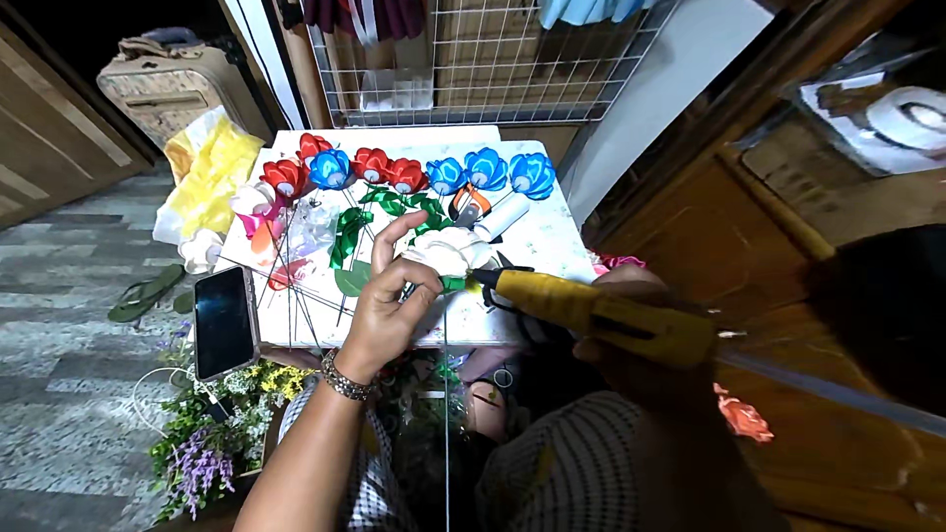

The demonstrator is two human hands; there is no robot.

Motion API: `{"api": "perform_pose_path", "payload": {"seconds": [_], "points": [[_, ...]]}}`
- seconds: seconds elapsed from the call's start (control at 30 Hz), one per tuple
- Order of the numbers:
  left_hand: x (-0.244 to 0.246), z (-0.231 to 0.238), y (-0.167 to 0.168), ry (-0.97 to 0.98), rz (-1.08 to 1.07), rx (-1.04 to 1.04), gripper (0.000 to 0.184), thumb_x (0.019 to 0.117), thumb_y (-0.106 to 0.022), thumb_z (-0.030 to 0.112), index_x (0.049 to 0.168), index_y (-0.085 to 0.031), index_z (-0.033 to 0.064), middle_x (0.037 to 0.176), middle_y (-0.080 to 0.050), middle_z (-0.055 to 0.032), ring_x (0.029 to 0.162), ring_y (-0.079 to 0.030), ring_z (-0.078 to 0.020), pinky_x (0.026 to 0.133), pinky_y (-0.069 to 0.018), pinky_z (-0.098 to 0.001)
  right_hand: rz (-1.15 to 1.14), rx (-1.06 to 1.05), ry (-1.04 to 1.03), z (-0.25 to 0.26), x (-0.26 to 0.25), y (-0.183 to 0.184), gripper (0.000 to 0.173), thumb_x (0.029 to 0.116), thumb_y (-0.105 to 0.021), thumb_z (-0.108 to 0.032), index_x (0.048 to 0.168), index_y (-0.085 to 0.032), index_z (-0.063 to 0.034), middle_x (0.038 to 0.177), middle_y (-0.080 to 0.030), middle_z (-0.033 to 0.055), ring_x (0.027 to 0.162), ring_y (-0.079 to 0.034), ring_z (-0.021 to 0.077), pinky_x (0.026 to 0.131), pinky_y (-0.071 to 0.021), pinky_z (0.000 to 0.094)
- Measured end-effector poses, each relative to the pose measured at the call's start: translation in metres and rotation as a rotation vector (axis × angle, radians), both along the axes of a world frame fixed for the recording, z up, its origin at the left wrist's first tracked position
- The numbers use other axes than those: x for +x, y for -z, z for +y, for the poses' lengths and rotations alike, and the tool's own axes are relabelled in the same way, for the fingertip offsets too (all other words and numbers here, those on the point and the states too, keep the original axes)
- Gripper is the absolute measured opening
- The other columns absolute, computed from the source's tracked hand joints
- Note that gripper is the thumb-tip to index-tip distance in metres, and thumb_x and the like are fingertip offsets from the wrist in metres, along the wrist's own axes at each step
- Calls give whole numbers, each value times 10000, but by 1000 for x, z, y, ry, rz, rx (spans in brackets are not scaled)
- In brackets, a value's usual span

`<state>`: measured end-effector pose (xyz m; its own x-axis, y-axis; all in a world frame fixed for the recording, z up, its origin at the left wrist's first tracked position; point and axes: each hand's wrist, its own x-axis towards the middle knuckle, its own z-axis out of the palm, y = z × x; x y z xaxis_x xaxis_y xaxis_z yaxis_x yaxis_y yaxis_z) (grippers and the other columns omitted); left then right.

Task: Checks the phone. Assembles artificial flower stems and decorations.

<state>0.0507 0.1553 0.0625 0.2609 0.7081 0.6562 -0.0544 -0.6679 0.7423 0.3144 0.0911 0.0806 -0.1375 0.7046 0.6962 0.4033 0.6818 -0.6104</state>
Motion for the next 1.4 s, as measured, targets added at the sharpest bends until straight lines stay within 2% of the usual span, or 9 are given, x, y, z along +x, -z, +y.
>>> {"api": "perform_pose_path", "payload": {"seconds": [0.13,0.23,0.37,0.6,0.8,0.97,1.13,1.27,1.4], "points": [[2,0,1,-2,7,14,141,901,-619,5,803,-605,105,1561,-375,-80,1418,-402,-142,1071,-469,-290,-13,0,16,1,-3,0,331,873,-763,-502,1010,-661,-220,907,-582,-124,897,-554,-58,806,-470,136],[3,0,1,6,6,18,140,905,-623,0,804,-616,97,1565,-370,-94,1444,-374,-168,1098,-449,-312,-9,15,32,3,-5,2,333,866,-780,-491,982,-666,-200,874,-567,-113,853,-551,-65,767,-473,118],[4,0,1,1,16,12,140,904,-627,9,799,-610,99,1560,-373,-87,1425,-396,-151,1074,-466,-289,-34,19,49,3,-8,1,327,869,-771,-492,919,-661,-188,844,-562,-112,838,-540,-74,752,-455,104],[4,0,2,-5,16,24,149,906,-629,5,793,-598,96,1560,-375,-90,1396,-423,-134,1060,-470,-278,-75,16,115,3,-8,1,375,876,-748,-530,925,-658,-169,835,-556,-90,824,-533,-70,752,-448,113],[3,0,2,-10,20,18,146,906,-623,17,791,-591,101,1560,-380,-92,1447,-371,-178,1100,-445,-323,-120,18,160,3,-6,1,458,890,-705,-591,884,-628,-140,803,-555,-57,797,-539,-38,727,-450,139],[2,0,1,-11,12,17,145,904,-624,16,794,-589,103,1562,-378,-87,1450,-367,-171,1095,-449,-314,-150,8,194,2,-5,0,506,893,-672,-624,870,-624,-120,790,-545,-40,789,-536,-39,723,-446,134],[2,1,1,-20,17,18,146,906,-636,21,795,-590,103,1559,-377,-91,1453,-361,-175,1099,-446,-314,-139,9,187,3,-5,1,466,876,-708,-598,874,-638,-138,790,-548,-58,787,-528,-41,721,-441,136],[2,1,2,-34,23,20,149,906,-630,16,790,-593,102,1558,-380,-98,1474,-332,-199,1119,-429,-335,-131,61,171,3,-5,1,389,875,-744,-520,874,-638,-145,792,-552,-55,808,-538,-21,746,-440,152],[2,2,2,-46,28,17,155,905,-630,15,782,-588,99,1563,-375,-106,1476,-329,-206,1119,-429,-338,-152,48,198,1,-4,-1,405,856,-757,-537,904,-652,-149,806,-535,-51,806,-522,-13,735,-427,150]]}}
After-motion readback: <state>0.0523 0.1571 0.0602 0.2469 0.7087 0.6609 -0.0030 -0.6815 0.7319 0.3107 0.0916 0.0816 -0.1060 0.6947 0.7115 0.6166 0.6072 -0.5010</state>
